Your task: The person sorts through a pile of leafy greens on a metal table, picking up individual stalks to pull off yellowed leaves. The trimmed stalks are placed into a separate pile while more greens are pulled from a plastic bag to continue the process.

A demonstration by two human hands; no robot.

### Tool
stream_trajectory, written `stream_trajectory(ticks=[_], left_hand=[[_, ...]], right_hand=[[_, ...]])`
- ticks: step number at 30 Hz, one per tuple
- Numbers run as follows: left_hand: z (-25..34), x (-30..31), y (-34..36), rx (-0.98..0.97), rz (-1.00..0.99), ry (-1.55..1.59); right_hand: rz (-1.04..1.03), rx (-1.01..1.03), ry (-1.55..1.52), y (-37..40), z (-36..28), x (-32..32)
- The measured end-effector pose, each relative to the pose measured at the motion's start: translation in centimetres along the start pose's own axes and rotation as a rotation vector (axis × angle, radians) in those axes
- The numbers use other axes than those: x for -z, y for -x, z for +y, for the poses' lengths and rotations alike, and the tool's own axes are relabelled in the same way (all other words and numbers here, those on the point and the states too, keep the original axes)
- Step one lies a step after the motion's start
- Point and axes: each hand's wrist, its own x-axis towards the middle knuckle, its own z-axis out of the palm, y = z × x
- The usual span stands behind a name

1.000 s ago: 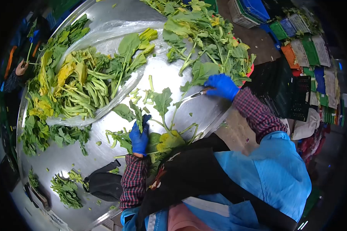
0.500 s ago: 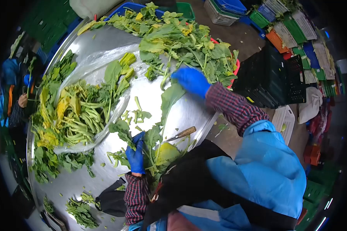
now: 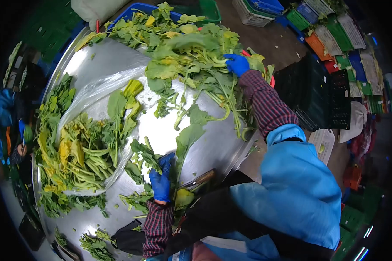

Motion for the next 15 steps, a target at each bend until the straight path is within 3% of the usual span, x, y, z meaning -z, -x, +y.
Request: stream_trajectory(ticks=[1, 2, 4, 6, 10, 12, 15], left_hand=[[-0.2, -0.2, -0.6, 0.051, -0.009, -0.01], [-0.2, -0.5, -1.2, 0.057, -0.019, -0.003], [0.3, -1.2, -2.0, -0.005, -0.016, -0.129], [0.9, -2.1, -2.4, 0.018, -0.021, -0.111], [0.1, -2.3, -2.7, 0.129, -0.049, -0.22], [-0.3, -2.8, -2.7, 0.007, -0.096, -0.144], [0.3, -3.6, -2.1, -0.026, -0.073, -0.122]], right_hand=[[0.042, -0.15, -0.344, 0.0, -0.3, 1.7], [0.049, -0.155, -0.335, 0.5, -0.5, 3.6], [0.058, -0.209, -0.729, 2.7, -0.6, 7.1], [0.057, -0.262, -0.657, 5.1, 1.0, 7.6], [-0.119, -0.259, -0.818, 12.0, 3.2, 4.3], [-0.151, -0.259, -0.867, 13.6, 3.9, 3.3], [-0.035, -0.225, -1.08, 14.4, 4.8, 3.8]])
